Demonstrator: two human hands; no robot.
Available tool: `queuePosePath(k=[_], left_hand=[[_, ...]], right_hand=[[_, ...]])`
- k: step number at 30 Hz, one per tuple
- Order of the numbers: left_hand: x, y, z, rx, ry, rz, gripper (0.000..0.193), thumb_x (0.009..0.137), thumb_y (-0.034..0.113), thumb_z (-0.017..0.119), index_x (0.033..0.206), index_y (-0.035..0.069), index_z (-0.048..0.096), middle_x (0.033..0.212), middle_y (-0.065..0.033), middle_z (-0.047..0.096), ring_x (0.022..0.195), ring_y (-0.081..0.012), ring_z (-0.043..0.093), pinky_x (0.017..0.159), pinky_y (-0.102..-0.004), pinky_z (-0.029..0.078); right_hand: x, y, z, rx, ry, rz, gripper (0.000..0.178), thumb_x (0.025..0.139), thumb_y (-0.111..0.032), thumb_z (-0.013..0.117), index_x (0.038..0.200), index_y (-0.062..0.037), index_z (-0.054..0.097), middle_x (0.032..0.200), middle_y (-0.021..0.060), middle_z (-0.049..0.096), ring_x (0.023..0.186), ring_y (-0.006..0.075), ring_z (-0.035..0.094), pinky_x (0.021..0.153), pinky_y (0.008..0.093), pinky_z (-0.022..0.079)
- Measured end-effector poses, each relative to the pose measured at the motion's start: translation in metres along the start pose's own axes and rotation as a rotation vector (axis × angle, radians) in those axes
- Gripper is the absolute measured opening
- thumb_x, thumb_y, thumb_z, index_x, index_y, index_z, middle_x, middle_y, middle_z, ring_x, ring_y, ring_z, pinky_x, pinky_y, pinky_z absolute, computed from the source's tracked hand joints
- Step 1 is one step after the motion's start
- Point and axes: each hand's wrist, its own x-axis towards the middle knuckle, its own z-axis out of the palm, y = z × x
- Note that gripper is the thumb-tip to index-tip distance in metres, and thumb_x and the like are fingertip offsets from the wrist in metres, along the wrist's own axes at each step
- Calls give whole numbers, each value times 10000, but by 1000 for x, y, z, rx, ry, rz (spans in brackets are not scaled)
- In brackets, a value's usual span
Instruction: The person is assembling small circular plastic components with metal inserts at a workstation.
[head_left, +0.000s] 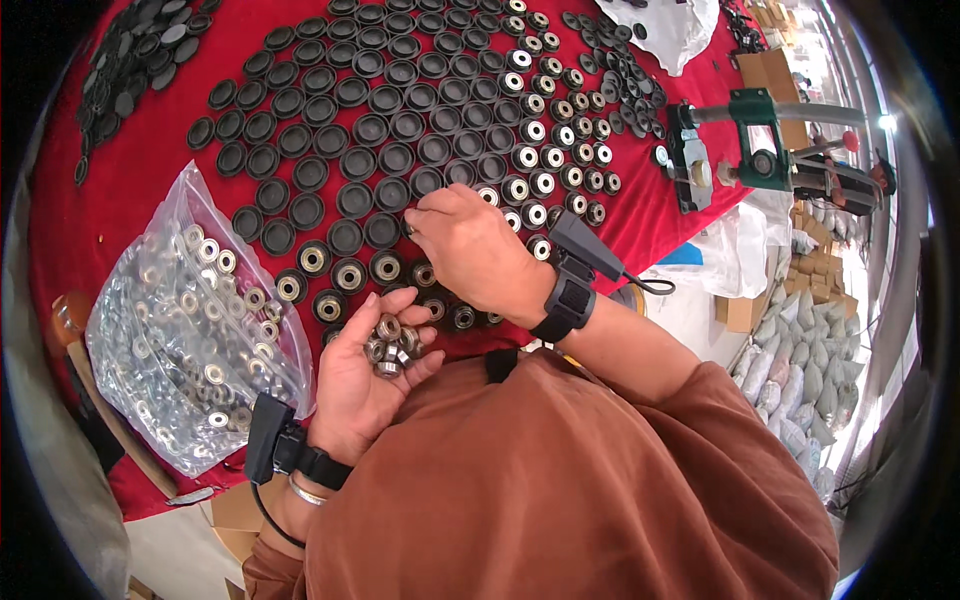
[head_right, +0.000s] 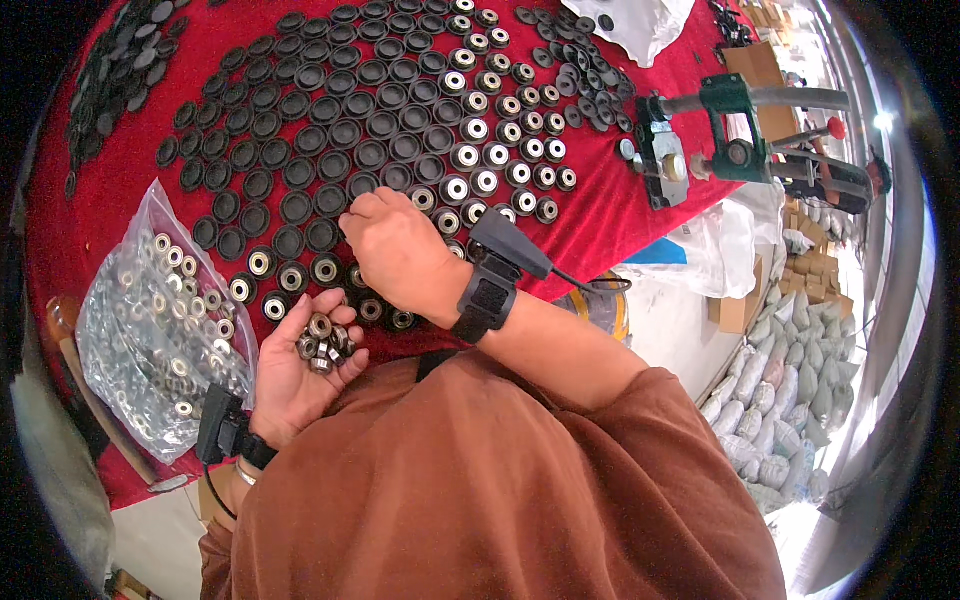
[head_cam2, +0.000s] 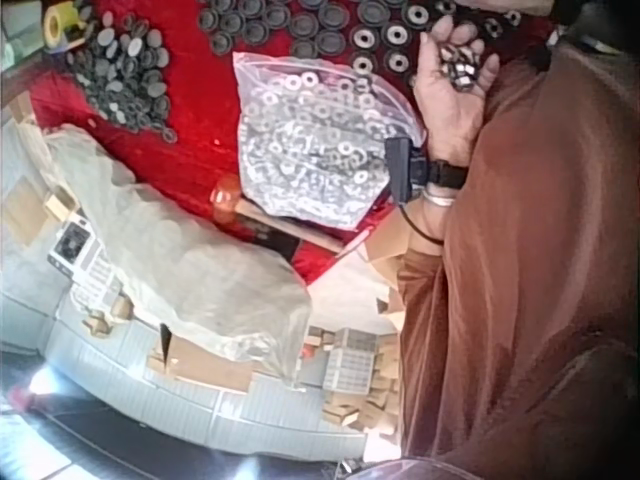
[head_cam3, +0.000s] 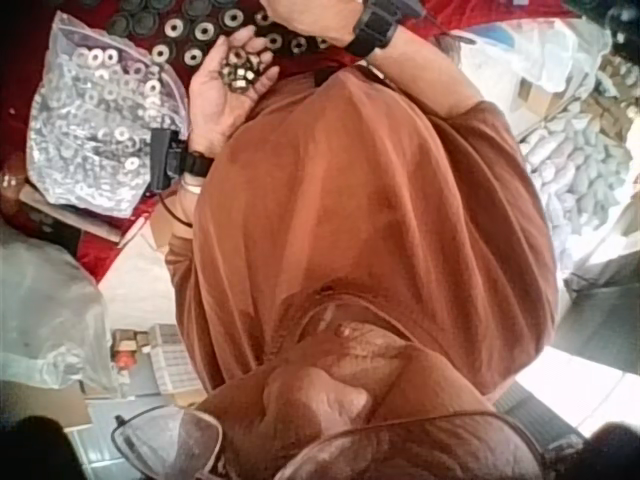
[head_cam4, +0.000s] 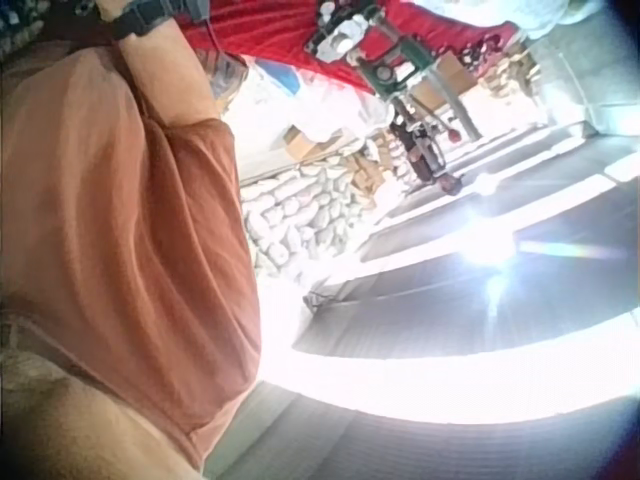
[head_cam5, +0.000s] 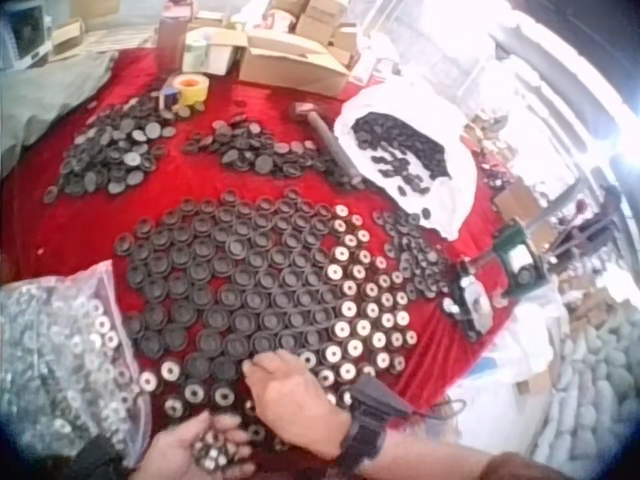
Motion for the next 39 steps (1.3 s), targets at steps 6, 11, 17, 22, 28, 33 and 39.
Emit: queuePosePath(k=[6, 11, 17, 22, 28, 33, 39], left_hand=[[1, 2, 2, -74, -27, 48, 368, 956, 360, 374, 1101, 68, 546, 978, -61, 616, 841, -216, 614, 710, -393, 548], [1, 2, 1, -103, -9, 69, 377, 964, 384, 345, 1101, 80, 519, 1045, -71, 600, 952, -211, 596, 788, -424, 522], [0, 0, -1, -123, -30, 44, 373, 965, 376, 344, 1113, 78, 512, 1054, -69, 594, 996, -202, 580, 841, -407, 503], [3, -2, -6, -126, -10, 35, 384, 963, 374, 348, 1125, 69, 515, 1068, -70, 593, 995, -194, 575, 833, -396, 499], [2, 0, -6, -58, -42, 29, 464, 947, 386, 366, 1210, 24, 490, 1110, -84, 583, 920, -204, 585, 787, -367, 517], [2, 0, -6, -65, -30, 27, 462, 951, 383, 356, 1207, 26, 496, 1098, -90, 589, 898, -211, 580, 786, -357, 511], [1, 1, -8, -90, -53, 45, 459, 957, 374, 341, 1222, 26, 480, 1127, -100, 577, 950, -222, 572, 801, -363, 507]], right_hand=[[-4, 7, 0, 14, 22, -45, 168, 687, -61, 627, 848, -15, 636, 807, 103, 581, 782, 267, 554, 706, 353, 467], [3, -38, -24, 382, -56, -85, 132, 683, -149, 657, 775, -56, 641, 747, 91, 532, 760, 269, 523, 700, 355, 442], [-7, -48, -22, 204, -201, -157, 186, 684, -130, 666, 851, -54, 635, 848, 51, 550, 807, 213, 502, 704, 332, 410], [-4, -48, -24, 167, -306, -158, 196, 696, -102, 651, 882, -44, 629, 845, 76, 563, 805, 229, 516, 713, 344, 415], [18, -13, -6, 94, 0, -57, 78, 698, -100, 574, 745, -37, 582, 771, 96, 535, 769, 271, 518, 684, 376, 417], [21, -14, 3, -16, -78, -101, 108, 664, -98, 581, 750, -32, 585, 795, 98, 539, 813, 269, 516, 722, 360, 419], [20, -12, 9, -31, -47, -150, 136, 675, -106, 573, 783, -27, 596, 811, 85, 536, 830, 252, 513, 737, 343, 410]])
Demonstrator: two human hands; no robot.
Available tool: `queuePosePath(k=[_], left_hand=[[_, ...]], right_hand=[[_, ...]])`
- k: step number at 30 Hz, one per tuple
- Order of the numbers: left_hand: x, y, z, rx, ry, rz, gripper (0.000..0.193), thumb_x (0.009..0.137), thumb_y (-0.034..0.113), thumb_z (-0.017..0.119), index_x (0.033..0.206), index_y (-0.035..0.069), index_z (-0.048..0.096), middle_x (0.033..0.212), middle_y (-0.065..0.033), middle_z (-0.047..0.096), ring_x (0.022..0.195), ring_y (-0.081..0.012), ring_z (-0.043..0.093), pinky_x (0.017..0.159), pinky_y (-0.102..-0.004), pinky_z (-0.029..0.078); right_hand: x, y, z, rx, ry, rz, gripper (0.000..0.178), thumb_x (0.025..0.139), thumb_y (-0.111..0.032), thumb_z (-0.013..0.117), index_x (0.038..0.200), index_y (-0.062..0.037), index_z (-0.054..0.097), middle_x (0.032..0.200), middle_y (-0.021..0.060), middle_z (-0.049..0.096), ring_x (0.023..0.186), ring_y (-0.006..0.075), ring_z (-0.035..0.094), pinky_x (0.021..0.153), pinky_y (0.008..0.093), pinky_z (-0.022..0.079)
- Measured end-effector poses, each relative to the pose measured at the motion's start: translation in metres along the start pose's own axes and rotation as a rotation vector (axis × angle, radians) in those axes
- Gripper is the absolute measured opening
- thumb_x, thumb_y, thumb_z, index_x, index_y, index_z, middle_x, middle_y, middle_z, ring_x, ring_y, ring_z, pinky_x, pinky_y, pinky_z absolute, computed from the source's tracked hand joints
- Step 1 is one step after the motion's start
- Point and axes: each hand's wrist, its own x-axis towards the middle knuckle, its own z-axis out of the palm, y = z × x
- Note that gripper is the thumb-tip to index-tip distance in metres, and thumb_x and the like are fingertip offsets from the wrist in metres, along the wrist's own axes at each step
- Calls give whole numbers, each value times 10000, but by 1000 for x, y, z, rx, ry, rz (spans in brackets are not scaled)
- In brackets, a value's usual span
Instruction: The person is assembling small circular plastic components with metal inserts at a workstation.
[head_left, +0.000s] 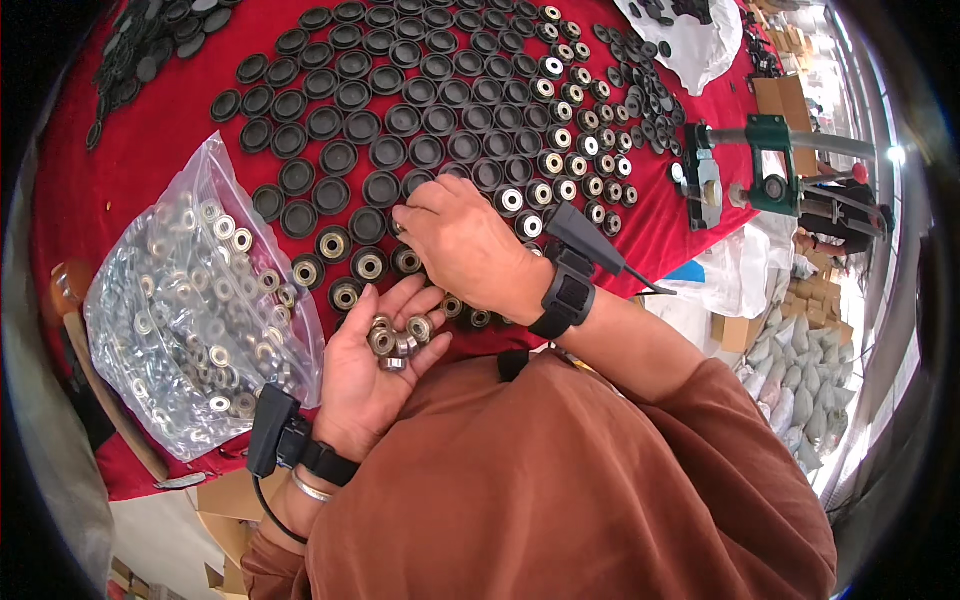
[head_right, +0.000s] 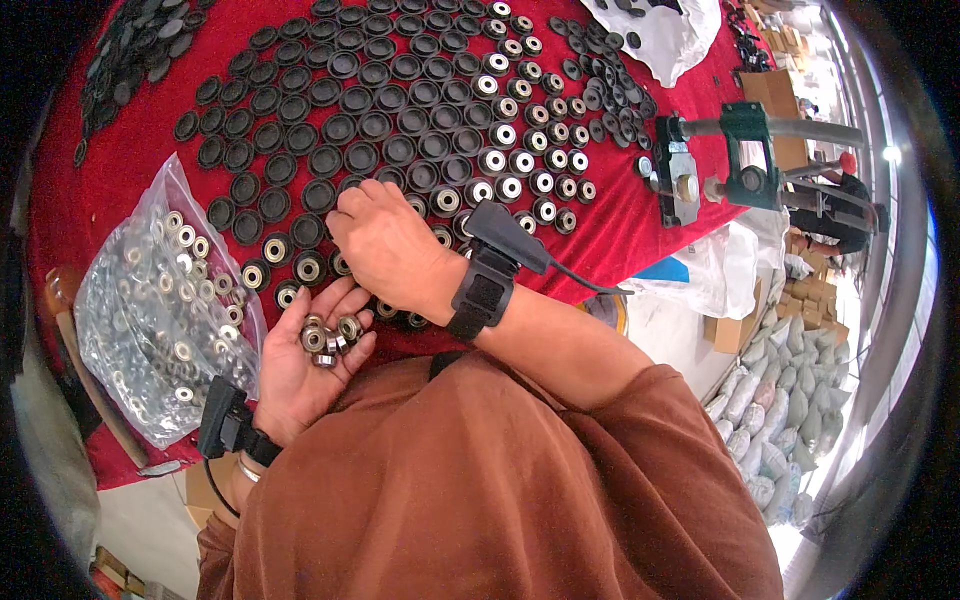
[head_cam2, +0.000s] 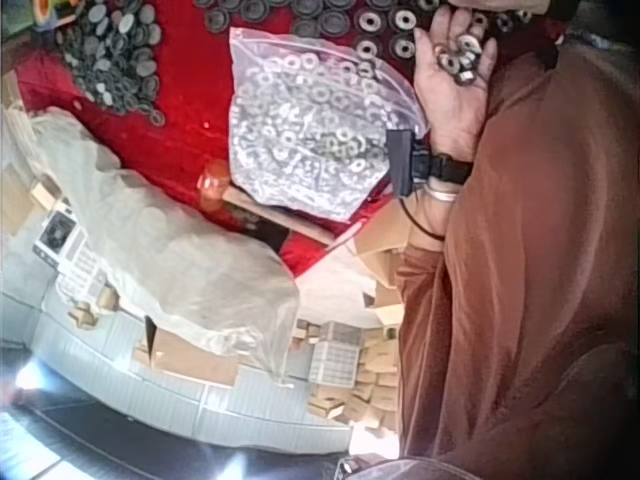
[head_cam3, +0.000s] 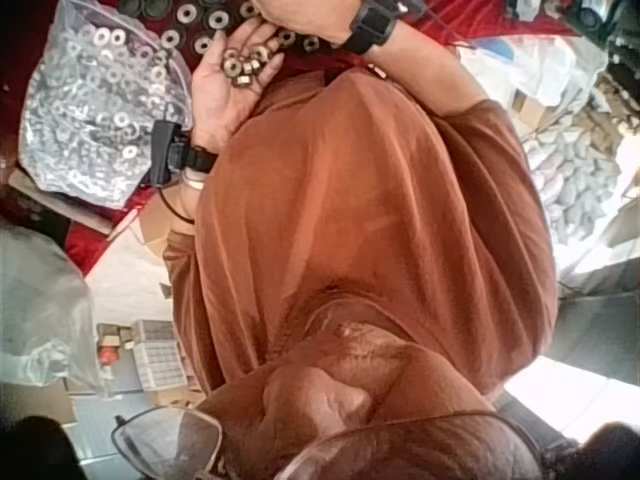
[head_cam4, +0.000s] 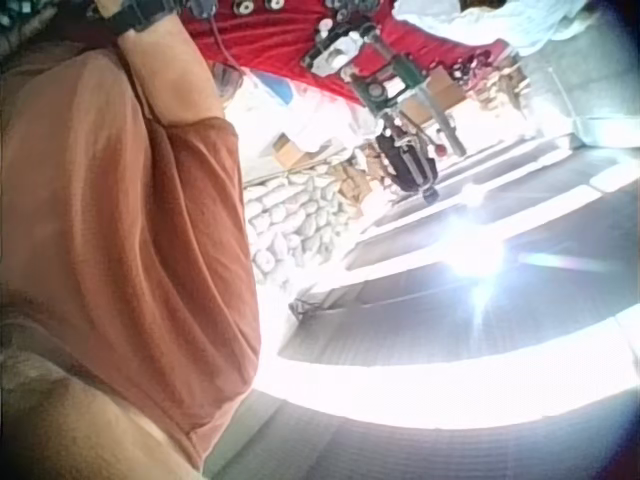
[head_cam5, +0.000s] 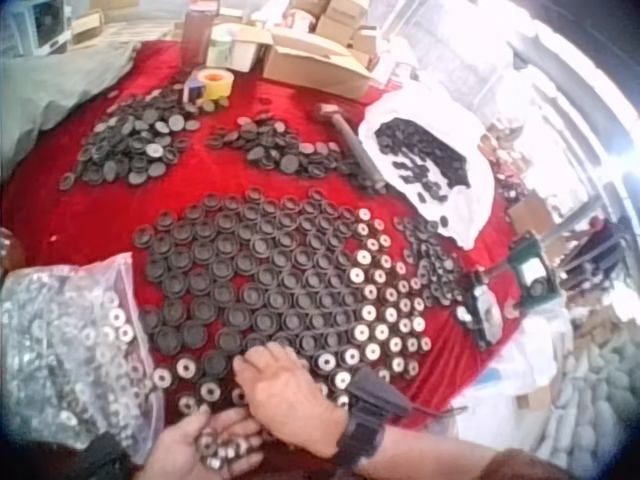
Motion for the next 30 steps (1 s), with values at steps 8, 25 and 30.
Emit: queuePosePath(k=[8, 25, 30], left_hand=[[-1, 1, -5, -41, -52, 20, 492, 962, 373, 324, 1245, -9, 452, 1186, -136, 546, 1049, -241, 544, 896, -411, 460], [-4, -4, -8, -91, -5, 59, 386, 949, 293, 414, 1149, -21, 513, 1048, -133, 590, 987, -241, 573, 894, -418, 475], [-5, -4, -5, -9, 5, 6, 377, 944, 289, 434, 1100, -38, 537, 975, -154, 603, 972, -263, 579, 890, -431, 483]], right_hand=[[4, -2, -13, -78, -75, -16, 127, 698, -134, 582, 786, -48, 618, 787, 67, 535, 796, 245, 516, 716, 356, 421], [-14, -25, -37, 295, -25, 106, 109, 696, -42, 638, 805, -45, 636, 723, 94, 556, 691, 262, 555, 585, 369, 464], [13, -8, -17, 166, 26, 56, 168, 703, -67, 648, 869, -50, 637, 795, 89, 556, 739, 276, 558, 616, 366, 481]])
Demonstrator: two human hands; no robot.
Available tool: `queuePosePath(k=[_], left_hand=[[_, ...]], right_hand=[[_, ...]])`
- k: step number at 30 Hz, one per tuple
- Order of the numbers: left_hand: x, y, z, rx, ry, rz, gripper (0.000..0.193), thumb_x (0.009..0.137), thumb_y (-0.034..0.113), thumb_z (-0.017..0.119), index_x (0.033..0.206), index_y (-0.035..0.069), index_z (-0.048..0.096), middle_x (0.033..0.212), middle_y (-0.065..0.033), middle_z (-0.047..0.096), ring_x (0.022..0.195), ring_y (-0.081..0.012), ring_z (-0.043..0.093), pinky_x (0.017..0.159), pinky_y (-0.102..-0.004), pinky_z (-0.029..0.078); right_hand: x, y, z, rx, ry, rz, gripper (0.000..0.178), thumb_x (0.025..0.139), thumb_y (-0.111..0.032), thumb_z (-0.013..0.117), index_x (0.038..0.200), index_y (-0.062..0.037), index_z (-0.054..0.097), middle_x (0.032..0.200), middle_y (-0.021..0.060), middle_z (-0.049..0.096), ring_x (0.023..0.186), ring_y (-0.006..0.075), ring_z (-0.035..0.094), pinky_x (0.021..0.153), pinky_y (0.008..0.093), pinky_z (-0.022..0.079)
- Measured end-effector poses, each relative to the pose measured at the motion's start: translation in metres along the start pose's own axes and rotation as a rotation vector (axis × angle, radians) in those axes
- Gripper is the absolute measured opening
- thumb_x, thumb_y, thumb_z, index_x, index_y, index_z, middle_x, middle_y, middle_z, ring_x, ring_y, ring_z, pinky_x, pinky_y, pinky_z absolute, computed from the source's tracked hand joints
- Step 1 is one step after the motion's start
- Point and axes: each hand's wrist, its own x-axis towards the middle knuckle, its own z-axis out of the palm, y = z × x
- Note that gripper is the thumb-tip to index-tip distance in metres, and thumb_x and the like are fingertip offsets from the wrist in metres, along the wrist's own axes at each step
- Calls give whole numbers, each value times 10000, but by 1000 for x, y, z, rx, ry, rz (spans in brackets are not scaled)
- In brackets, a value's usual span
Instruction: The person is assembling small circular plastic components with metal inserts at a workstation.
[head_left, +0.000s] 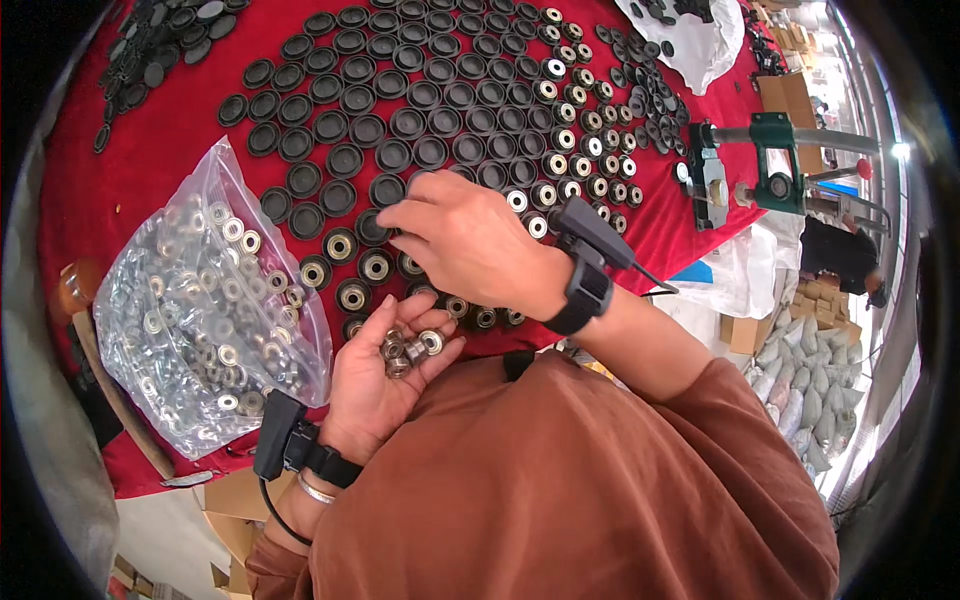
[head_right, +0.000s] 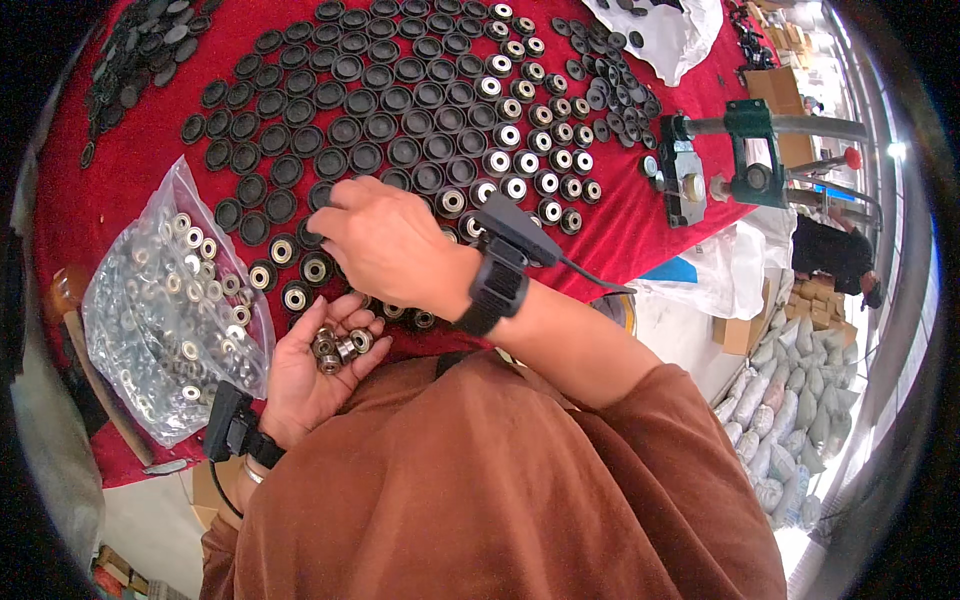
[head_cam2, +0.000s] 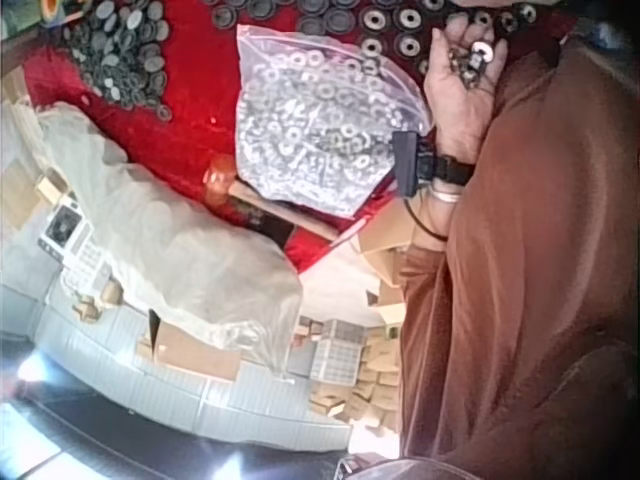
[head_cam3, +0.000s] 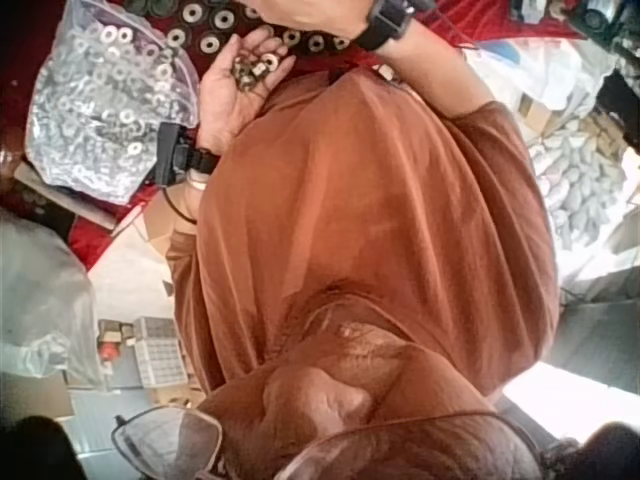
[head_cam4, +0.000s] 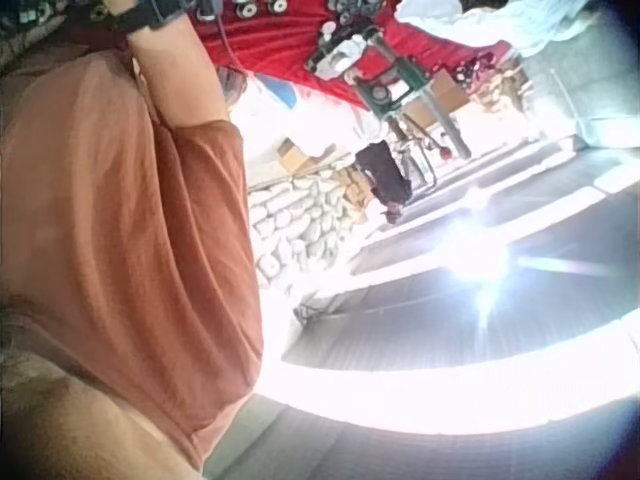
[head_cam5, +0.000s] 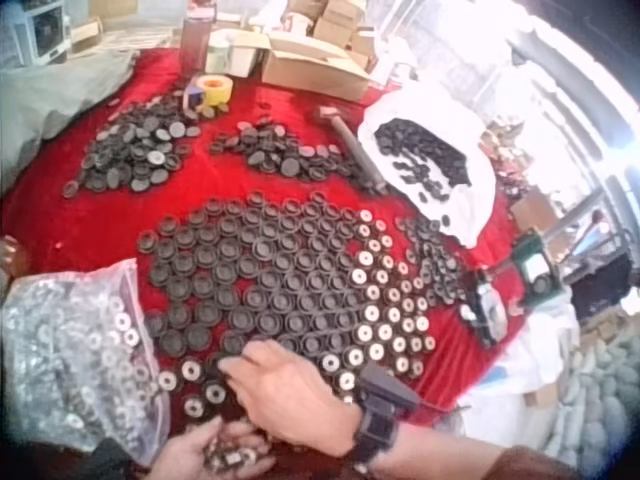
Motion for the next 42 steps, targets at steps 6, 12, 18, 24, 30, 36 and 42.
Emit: queuePosePath(k=[6, 12, 18, 24, 30, 36, 42], left_hand=[[-2, 1, 1, 9, -8, 16, 370, 948, 285, 428, 1094, -36, 540, 974, -144, 605, 959, -250, 586, 888, -421, 488], [-3, 1, -1, 0, -1, 24, 367, 949, 281, 428, 1088, -37, 544, 960, -135, 608, 947, -240, 591, 886, -413, 491], [-3, 1, 2, 2, 31, 29, 362, 944, 291, 433, 1062, -28, 560, 939, -135, 613, 937, -255, 592, 879, -420, 495], [-2, 1, 3, 10, 41, 40, 360, 939, 302, 440, 1037, -17, 575, 929, -129, 619, 927, -263, 595, 865, -425, 504], [-7, 6, 6, 1, 81, 185, 326, 939, 289, 446, 1102, 30, 559, 885, -77, 610, 886, -217, 596, 820, -379, 525], [-10, 19, 25, 184, 23, 398, 439, 957, 278, 410, 1339, 67, 359, 894, -57, 578, 866, -166, 576, 758, -338, 541], [-11, 18, 32, 152, 37, 348, 397, 955, 274, 420, 1304, 85, 415, 877, -41, 592, 834, -177, 596, 715, -324, 558]], right_hand=[[19, 7, 16, -127, -150, -125, 135, 704, -86, 638, 834, -52, 618, 791, 86, 524, 787, 280, 533, 651, 367, 473], [27, 7, 16, -138, -241, -170, 104, 701, -88, 618, 771, -28, 571, 798, 101, 521, 797, 280, 528, 668, 366, 470], [29, 6, 16, -197, -250, -234, 142, 680, -83, 620, 780, -3, 558, 807, 110, 527, 809, 274, 526, 694, 346, 467], [29, 12, 16, -126, -218, -264, 173, 649, -97, 652, 762, 9, 575, 779, 122, 551, 760, 265, 553, 651, 330, 478], [42, -2, -11, 962, -235, 860, 176, 738, -149, 705, 768, 7, 629, 689, 6, 568, 582, 93, 533, 507, 228, 429], [37, -5, -20, 1288, -206, 1132, 149, 718, -106, 714, 718, 5, 614, 670, 49, 568, 562, 111, 509, 474, 242, 398], [33, -3, -17, 1261, -268, 1139, 144, 755, -143, 696, 758, -16, 628, 694, 29, 576, 594, 95, 517, 516, 232, 415]])
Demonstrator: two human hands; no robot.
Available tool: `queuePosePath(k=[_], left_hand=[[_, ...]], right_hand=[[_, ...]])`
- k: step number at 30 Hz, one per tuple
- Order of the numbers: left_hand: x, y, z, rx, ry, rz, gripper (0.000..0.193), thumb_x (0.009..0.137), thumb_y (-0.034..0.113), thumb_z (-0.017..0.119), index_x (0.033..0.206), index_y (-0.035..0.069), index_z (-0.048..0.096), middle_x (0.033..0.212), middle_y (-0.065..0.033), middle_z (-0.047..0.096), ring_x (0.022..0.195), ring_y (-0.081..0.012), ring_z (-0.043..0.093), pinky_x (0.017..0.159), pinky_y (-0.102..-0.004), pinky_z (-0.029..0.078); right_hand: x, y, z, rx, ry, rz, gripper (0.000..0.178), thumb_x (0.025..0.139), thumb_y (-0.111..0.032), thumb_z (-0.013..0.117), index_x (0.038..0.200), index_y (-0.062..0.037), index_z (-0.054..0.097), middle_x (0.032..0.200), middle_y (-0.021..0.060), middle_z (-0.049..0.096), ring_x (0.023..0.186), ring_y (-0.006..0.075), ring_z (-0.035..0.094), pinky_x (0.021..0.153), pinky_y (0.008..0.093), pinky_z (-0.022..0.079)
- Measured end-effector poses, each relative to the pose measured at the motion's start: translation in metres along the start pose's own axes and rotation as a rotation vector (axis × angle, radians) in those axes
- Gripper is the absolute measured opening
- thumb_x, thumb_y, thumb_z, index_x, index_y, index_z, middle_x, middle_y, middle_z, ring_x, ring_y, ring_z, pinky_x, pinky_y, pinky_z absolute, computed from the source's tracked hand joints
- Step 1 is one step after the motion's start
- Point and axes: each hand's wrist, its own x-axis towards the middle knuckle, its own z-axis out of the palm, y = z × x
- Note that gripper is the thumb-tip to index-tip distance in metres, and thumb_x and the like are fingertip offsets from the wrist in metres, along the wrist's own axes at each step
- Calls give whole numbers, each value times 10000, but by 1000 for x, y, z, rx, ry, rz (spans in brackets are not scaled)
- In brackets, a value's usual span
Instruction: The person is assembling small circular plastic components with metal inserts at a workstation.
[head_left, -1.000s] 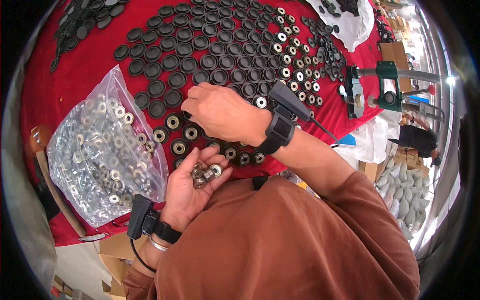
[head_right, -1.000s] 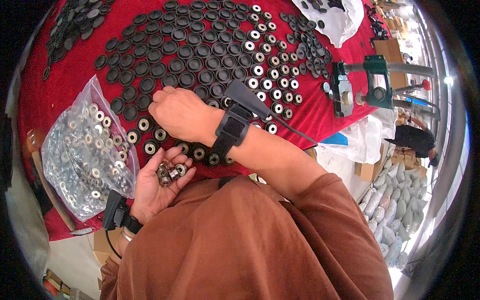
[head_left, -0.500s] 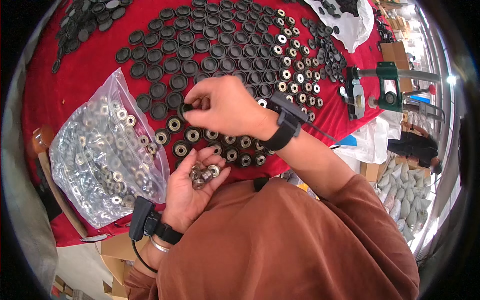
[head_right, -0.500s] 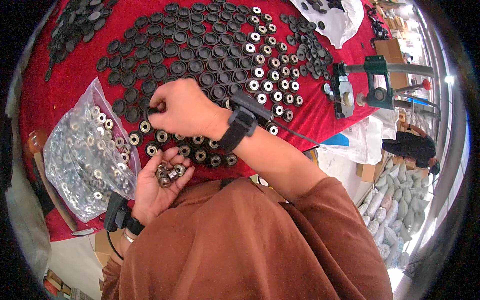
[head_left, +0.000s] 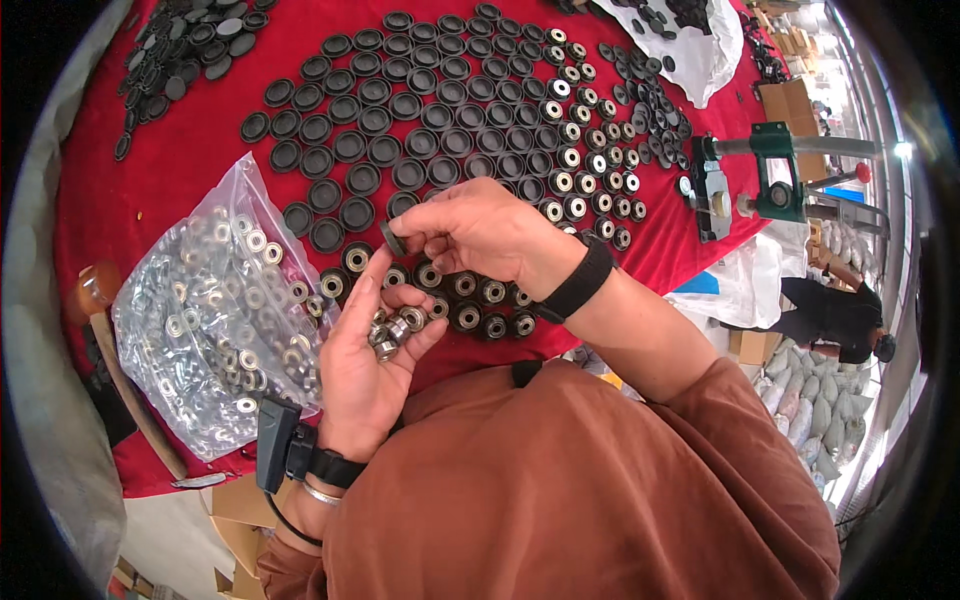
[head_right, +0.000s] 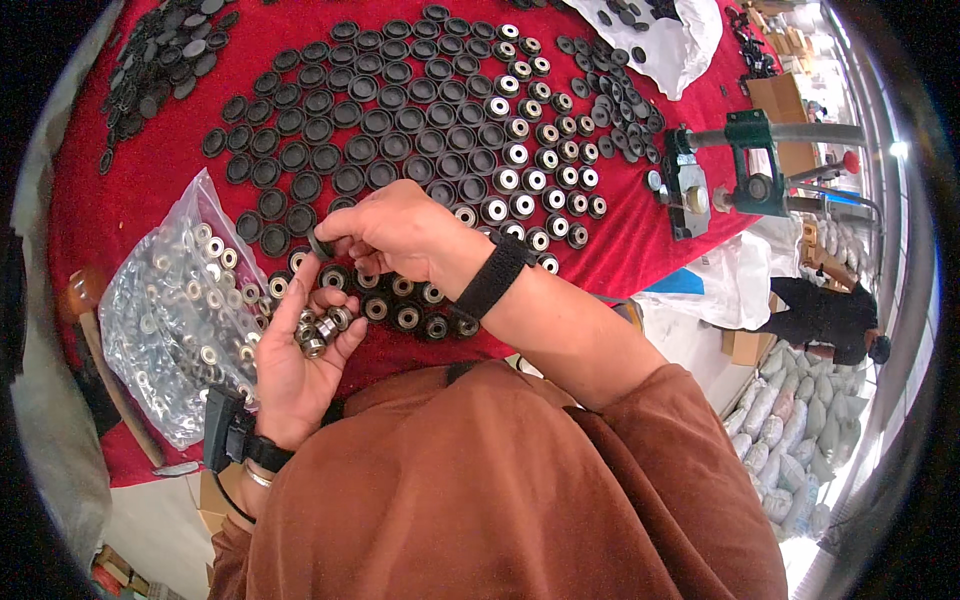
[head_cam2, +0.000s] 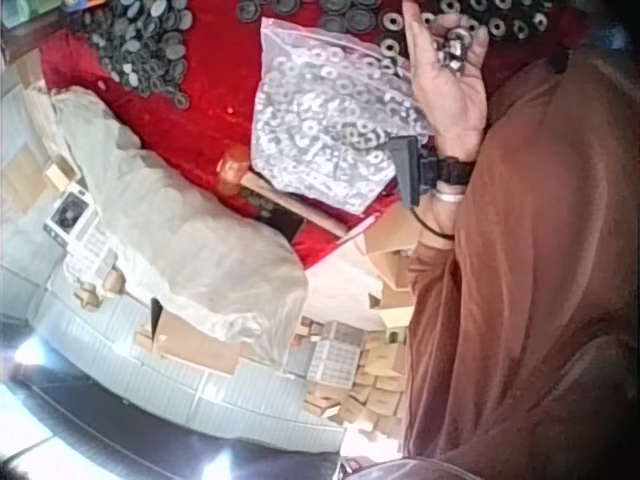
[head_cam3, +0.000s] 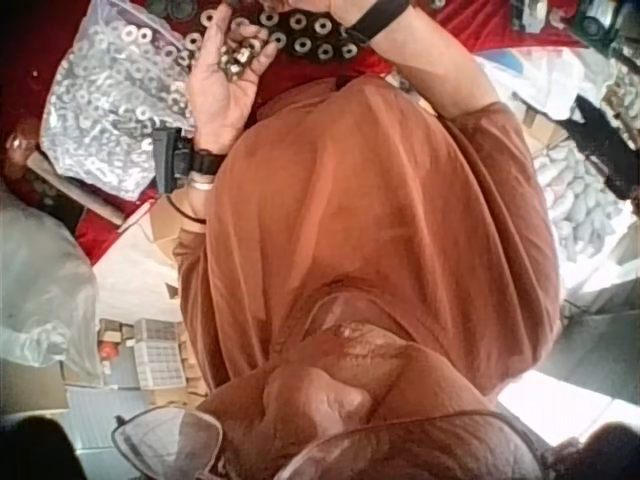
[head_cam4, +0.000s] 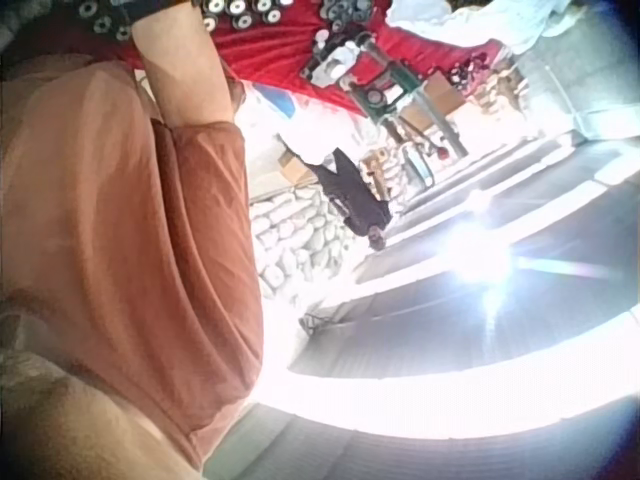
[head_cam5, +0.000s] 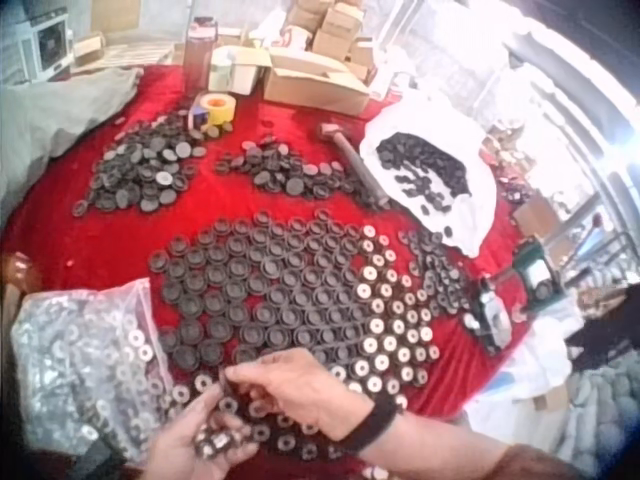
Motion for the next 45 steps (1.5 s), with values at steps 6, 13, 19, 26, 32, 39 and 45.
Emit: queuePosePath(k=[6, 13, 19, 26, 32, 39, 45], left_hand=[[1, -2, -3, -27, -19, -11, 399, 950, 277, 431, 1293, 73, 423, 862, -44, 598, 841, -185, 603, 727, -338, 560], [-2, -6, -17, -100, 21, -83, 346, 950, 281, 425, 1155, 20, 523, 896, -72, 606, 870, -212, 602, 785, -372, 544], [-5, -11, -24, -139, 44, -110, 348, 956, 288, 400, 1028, -13, 558, 1002, -135, 599, 979, -272, 582, 874, -421, 503], [-2, -11, -30, -243, 18, -55, 313, 954, 258, 400, 1018, -7, 553, 1037, -132, 588, 993, -271, 573, 905, -439, 480], [1, -14, -30, -238, -2, -57, 321, 956, 257, 394, 1072, 0, 547, 1075, -114, 576, 1003, -225, 564, 873, -398, 484], [-1, -16, -32, -115, 10, -85, 364, 959, 264, 381, 1115, -27, 533, 1080, -120, 574, 1008, -218, 561, 880, -390, 472], [0, -12, -24, -139, 77, -49, 366, 956, 270, 385, 1105, -34, 522, 1095, -147, 573, 1031, -264, 562, 928, -415, 465]], right_hand=[[1, 4, -3, 6, -24, -16, 161, 753, -157, 700, 768, -11, 632, 700, 26, 583, 598, 90, 525, 526, 230, 428], [4, 13, 11, -821, 307, -563, 273, 702, -168, 698, 859, 47, 636, 718, 105, 640, 607, 164, 602, 567, 302, 494], [19, 34, 15, -1280, 301, -1089, 157, 679, -98, 641, 770, 17, 585, 755, 146, 566, 766, 323, 573, 676, 398, 490], [6, 27, 13, -1363, 195, -1036, 143, 697, -140, 616, 748, -6, 617, 768, 149, 572, 820, 312, 564, 683, 393, 485], [-28, 41, 14, -1297, -105, -994, 194, 713, -79, 594, 893, -9, 617, 868, 100, 552, 805, 257, 538, 677, 333, 480], [-44, 43, 13, -1541, -181, -1058, 199, 696, -96, 560, 866, -13, 621, 867, 98, 553, 856, 250, 542, 683, 329, 505], [-7, 39, -2, -1338, 120, -1122, 156, 722, -86, 614, 855, -5, 612, 824, 110, 566, 833, 272, 547, 708, 364, 482]])
